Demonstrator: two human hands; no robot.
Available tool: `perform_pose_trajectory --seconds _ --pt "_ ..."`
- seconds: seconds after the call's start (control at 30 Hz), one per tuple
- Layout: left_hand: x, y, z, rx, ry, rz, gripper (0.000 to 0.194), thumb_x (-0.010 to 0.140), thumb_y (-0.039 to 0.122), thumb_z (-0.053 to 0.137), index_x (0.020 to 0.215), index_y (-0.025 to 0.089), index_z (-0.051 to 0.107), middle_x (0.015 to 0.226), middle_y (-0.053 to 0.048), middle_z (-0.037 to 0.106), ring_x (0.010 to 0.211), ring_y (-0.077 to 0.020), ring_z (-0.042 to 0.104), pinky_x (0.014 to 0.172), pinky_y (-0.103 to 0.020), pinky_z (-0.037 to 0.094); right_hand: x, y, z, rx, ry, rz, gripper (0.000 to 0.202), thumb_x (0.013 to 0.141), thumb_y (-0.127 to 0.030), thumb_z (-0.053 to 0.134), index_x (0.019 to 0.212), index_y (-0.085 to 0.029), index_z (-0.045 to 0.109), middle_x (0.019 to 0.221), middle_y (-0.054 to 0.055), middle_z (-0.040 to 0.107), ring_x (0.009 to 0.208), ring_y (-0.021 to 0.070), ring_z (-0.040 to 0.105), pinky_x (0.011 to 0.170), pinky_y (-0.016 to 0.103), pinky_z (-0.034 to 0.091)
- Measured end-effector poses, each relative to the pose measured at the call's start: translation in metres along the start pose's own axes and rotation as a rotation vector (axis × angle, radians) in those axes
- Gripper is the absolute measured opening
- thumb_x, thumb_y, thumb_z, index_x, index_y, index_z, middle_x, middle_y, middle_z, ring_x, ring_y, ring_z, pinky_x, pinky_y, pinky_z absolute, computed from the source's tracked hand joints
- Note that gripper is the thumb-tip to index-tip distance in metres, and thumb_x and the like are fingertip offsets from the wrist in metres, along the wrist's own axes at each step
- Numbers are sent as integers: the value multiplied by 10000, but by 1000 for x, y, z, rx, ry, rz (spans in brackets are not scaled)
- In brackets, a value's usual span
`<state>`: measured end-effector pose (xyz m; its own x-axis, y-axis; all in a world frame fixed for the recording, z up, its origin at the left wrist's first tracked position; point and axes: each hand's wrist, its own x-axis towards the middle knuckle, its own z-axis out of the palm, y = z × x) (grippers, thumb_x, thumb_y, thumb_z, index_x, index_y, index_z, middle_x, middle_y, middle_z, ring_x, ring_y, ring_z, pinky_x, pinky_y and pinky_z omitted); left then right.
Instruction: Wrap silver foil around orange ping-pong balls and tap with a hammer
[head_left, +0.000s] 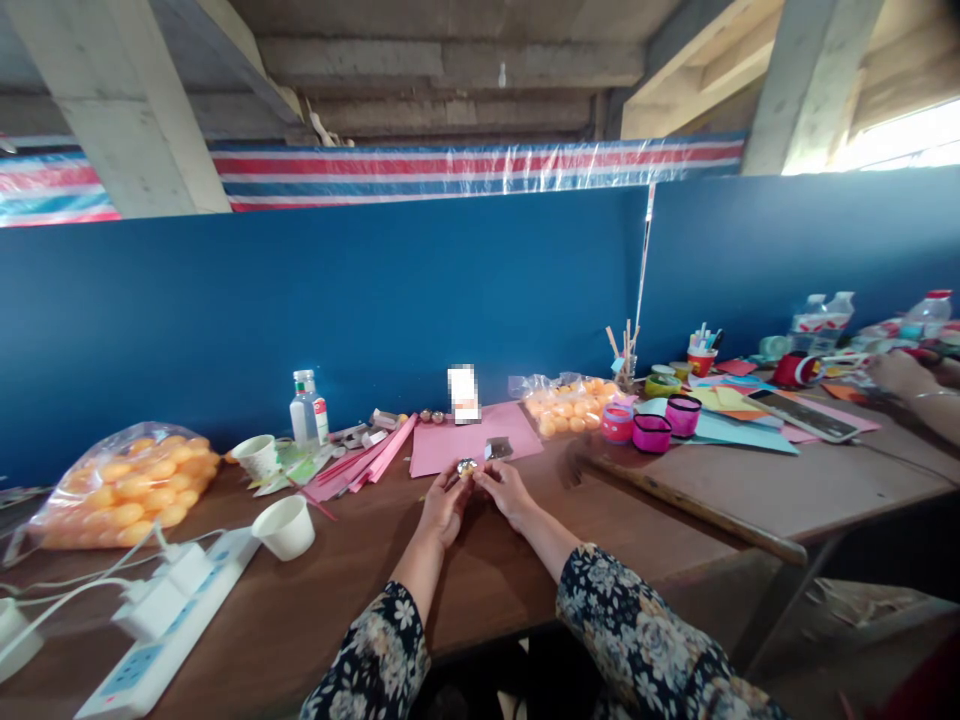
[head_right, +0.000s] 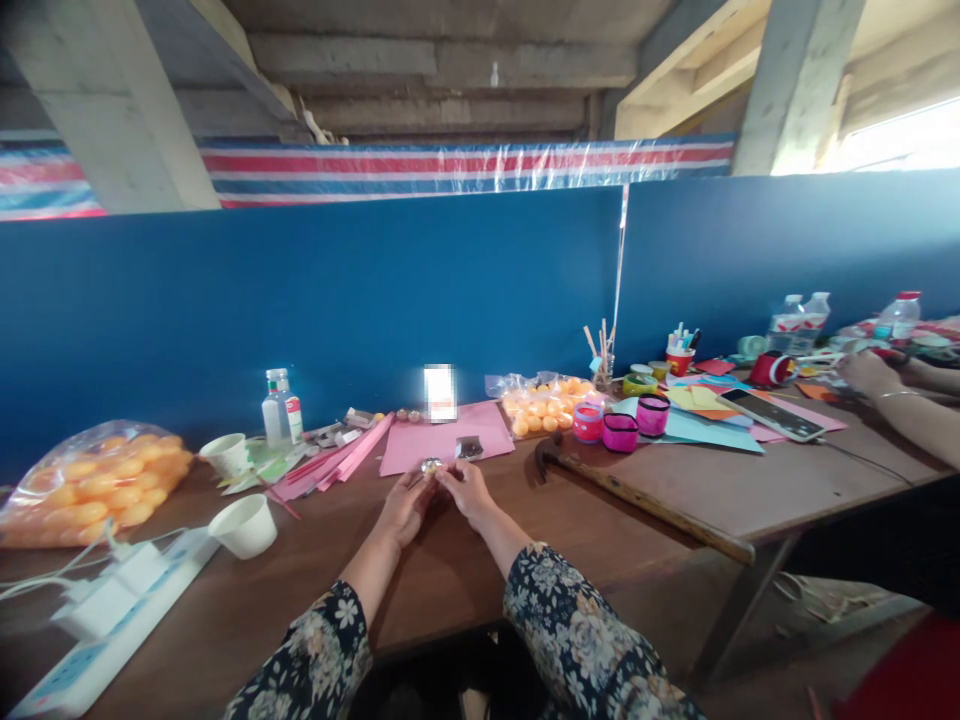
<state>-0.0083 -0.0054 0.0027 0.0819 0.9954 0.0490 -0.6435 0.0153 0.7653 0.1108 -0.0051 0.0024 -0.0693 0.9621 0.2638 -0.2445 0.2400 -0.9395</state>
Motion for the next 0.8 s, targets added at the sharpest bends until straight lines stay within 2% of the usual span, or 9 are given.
perform_pose_trajectory --seconds 0.27,0.5,0.8 --pt "-2 1 1 7 9 -16 466 621 89 663 1059 178 530 901 -55 656 805 -144 616 776 -274 465 -1 -3 1 -23 0 8 276 637 -430 599 678 -163 543 609 -20 512 555 96 456 526 209 375" --pt "-2 2 3 -10 67 -7 347 672 140 627 1014 156 571 886 -66 662 810 -142 616 779 -264 468 -4 -8 2 -59 16 9 289 643 -448 585 672 -164 543 603 -18 507 521 85 426 490 199 350" --pt "0 -1 0 -15 34 24 423 633 130 660 1040 157 549 881 -61 663 816 -142 611 830 -293 437 -2 -3 1 -40 7 -5 290 635 -440 596 673 -155 555 590 -22 515 527 88 435 501 203 345"
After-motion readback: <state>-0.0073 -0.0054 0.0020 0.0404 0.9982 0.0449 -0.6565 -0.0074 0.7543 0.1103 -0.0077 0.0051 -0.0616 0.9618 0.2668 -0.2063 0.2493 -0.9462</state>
